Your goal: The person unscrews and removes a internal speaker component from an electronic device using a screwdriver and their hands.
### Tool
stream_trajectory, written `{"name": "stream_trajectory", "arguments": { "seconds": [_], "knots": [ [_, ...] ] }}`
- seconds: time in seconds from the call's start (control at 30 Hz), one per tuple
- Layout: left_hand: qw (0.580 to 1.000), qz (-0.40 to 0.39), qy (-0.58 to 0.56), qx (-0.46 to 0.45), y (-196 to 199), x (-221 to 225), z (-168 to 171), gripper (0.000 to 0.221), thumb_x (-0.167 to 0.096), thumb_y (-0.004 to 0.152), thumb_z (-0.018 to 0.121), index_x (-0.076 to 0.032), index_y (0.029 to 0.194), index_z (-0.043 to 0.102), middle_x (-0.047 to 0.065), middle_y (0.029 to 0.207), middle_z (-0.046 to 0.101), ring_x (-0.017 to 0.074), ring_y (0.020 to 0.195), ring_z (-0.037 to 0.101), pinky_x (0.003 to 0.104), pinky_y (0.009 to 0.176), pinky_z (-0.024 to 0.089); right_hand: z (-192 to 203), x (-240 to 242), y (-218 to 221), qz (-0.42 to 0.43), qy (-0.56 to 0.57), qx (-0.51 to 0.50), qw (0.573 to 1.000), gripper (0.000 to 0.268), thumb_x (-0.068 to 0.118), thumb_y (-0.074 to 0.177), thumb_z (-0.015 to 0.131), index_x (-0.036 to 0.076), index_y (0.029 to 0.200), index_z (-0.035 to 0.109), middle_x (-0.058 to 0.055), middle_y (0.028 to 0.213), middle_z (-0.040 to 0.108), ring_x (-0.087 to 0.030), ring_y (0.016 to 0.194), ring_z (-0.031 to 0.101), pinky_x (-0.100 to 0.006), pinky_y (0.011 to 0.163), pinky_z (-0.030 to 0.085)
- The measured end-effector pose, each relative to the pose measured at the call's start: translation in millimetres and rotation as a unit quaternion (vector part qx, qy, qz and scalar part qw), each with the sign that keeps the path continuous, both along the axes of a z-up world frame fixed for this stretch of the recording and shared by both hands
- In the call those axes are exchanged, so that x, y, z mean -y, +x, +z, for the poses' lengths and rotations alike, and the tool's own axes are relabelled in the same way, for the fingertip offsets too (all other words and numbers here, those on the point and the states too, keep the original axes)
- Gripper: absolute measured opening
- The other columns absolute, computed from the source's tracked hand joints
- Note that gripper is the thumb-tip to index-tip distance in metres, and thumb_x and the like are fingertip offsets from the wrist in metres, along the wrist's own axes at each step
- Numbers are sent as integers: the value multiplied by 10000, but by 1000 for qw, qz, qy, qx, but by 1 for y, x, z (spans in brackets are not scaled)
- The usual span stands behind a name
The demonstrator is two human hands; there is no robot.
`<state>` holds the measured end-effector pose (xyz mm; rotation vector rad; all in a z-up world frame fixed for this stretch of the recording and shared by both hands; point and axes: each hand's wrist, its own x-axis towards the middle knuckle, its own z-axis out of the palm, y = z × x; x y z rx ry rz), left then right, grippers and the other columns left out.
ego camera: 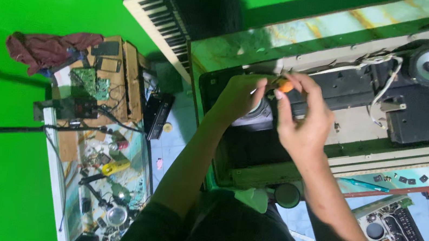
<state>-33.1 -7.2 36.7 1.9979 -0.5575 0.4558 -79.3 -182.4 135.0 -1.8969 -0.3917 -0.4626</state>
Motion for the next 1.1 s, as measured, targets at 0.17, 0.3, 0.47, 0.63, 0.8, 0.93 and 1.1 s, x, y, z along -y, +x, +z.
{"name": "stream_trajectory", "arguments": {
  "seconds": [0.17, 0.3, 0.47, 0.63, 0.8, 0.93, 1.1],
  "knots": [
    [998, 9, 56, -38, -1, -1, -9, 89, -45, 950, 642, -20, 1018, 694, 191, 905, 714, 367, 789, 715, 416, 695, 568, -9, -5, -3, -28, -15, -31, 999, 316, 26, 986, 751, -17, 1235, 563, -177, 1106, 719, -299, 1047, 753, -352, 929, 576],
    [997, 37, 66, 9, -5, 0, -12, 65, -39, 928, 669, -13, 987, 660, 193, 954, 719, 387, 846, 709, 434, 754, 576, -5, -9, 3, -42, 3, 28, 999, 286, -11, 913, 773, -20, 1147, 609, -216, 1136, 668, -316, 1046, 723, -347, 918, 601],
    [1000, 4, 11, -22, -14, 1, 13, 274, -13, 881, 651, 10, 1154, 652, 223, 1048, 705, 415, 922, 704, 435, 791, 576, 4, -2, 6, 5, -24, -6, 1000, 358, -66, 851, 734, -9, 1198, 670, -204, 1088, 700, -325, 1002, 720, -358, 901, 569],
    [992, 12, 37, -117, -19, -3, 27, 280, -6, 953, 636, -3, 1232, 657, 215, 997, 717, 384, 861, 728, 412, 731, 574, 11, 1, 8, 81, -52, -8, 995, 475, -90, 852, 647, -18, 1321, 638, -225, 1218, 707, -356, 1120, 728, -377, 962, 576],
    [988, 39, 49, -139, -17, -8, 17, 239, -14, 943, 663, -30, 1179, 694, 209, 969, 726, 375, 838, 728, 409, 719, 569, 7, -3, 10, 91, -13, -51, 995, 445, -10, 919, 709, -24, 1343, 575, -204, 1185, 705, -323, 1076, 748, -356, 916, 594],
    [997, 11, 35, -66, -9, -6, 17, 301, -28, 897, 670, -34, 1197, 686, 204, 1030, 727, 373, 916, 732, 401, 782, 581, 9, -2, 18, 26, -53, -27, 998, 361, 26, 886, 815, 18, 1213, 663, -178, 1071, 706, -280, 965, 741, -364, 855, 589],
    [994, 27, 71, -81, 3, -2, 26, 201, -75, 932, 693, -47, 1127, 726, 197, 957, 733, 355, 840, 731, 402, 738, 569, 23, 8, 31, 35, -77, 22, 996, 407, -35, 850, 785, 13, 1244, 695, -189, 1123, 709, -305, 997, 723, -384, 883, 580]
  ]
}}
